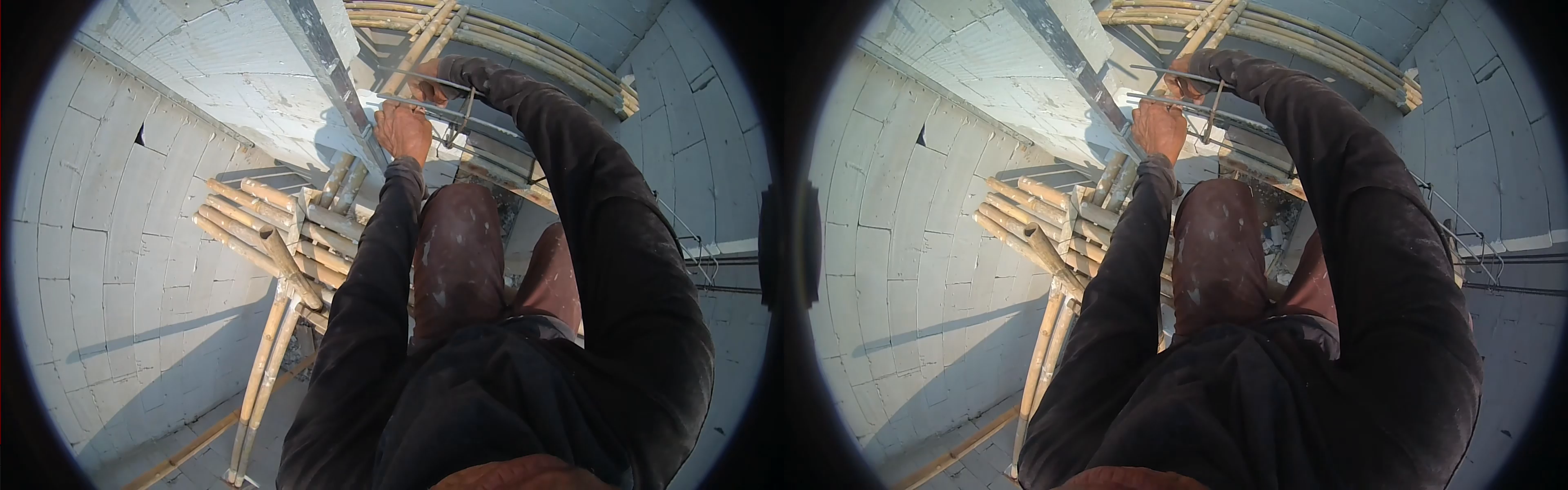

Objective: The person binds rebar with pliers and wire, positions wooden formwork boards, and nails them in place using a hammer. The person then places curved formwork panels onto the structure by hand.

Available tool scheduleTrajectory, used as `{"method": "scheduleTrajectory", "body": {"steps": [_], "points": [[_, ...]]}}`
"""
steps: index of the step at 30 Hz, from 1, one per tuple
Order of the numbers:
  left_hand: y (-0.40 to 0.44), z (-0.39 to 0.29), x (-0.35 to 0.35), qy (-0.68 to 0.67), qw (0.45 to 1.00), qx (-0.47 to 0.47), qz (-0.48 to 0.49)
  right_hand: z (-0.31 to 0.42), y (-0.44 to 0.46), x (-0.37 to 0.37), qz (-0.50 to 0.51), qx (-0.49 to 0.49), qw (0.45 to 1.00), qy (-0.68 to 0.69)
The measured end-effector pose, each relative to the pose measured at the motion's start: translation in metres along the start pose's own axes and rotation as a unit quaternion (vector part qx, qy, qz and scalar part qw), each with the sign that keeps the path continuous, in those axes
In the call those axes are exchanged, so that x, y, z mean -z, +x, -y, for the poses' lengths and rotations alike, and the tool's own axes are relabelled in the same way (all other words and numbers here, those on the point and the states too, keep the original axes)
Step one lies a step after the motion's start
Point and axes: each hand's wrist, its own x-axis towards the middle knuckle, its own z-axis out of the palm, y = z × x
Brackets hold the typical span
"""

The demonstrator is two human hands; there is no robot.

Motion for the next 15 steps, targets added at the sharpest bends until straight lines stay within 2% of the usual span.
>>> {"method": "scheduleTrajectory", "body": {"steps": [4,7,9,11,13,15], "points": [[0.001,0.002,-0.003,0.009,1.0,-0.002,-0.011,0.004,-0.001,-0.001,-0.016,-0.003,0.999,-0.031],[0.0,0.003,-0.003,-0.01,1.0,0.004,-0.027,0.001,0.002,0.0,-0.003,0.002,1.0,0.015],[0.0,0.002,0.001,0.018,1.0,0.005,0.015,-0.008,0.012,-0.002,-0.013,-0.027,0.999,0.039],[0.0,0.0,0.007,0.011,1.0,0.027,-0.004,-0.043,0.029,-0.009,0.02,0.028,0.997,0.074],[0.0,-0.001,0.011,-0.022,0.999,0.022,0.015,-0.046,0.027,-0.013,-0.082,0.162,0.982,-0.051],[-0.002,-0.001,0.011,-0.041,0.999,0.034,-0.002,-0.046,0.029,-0.016,-0.064,0.148,0.985,-0.064]]}}
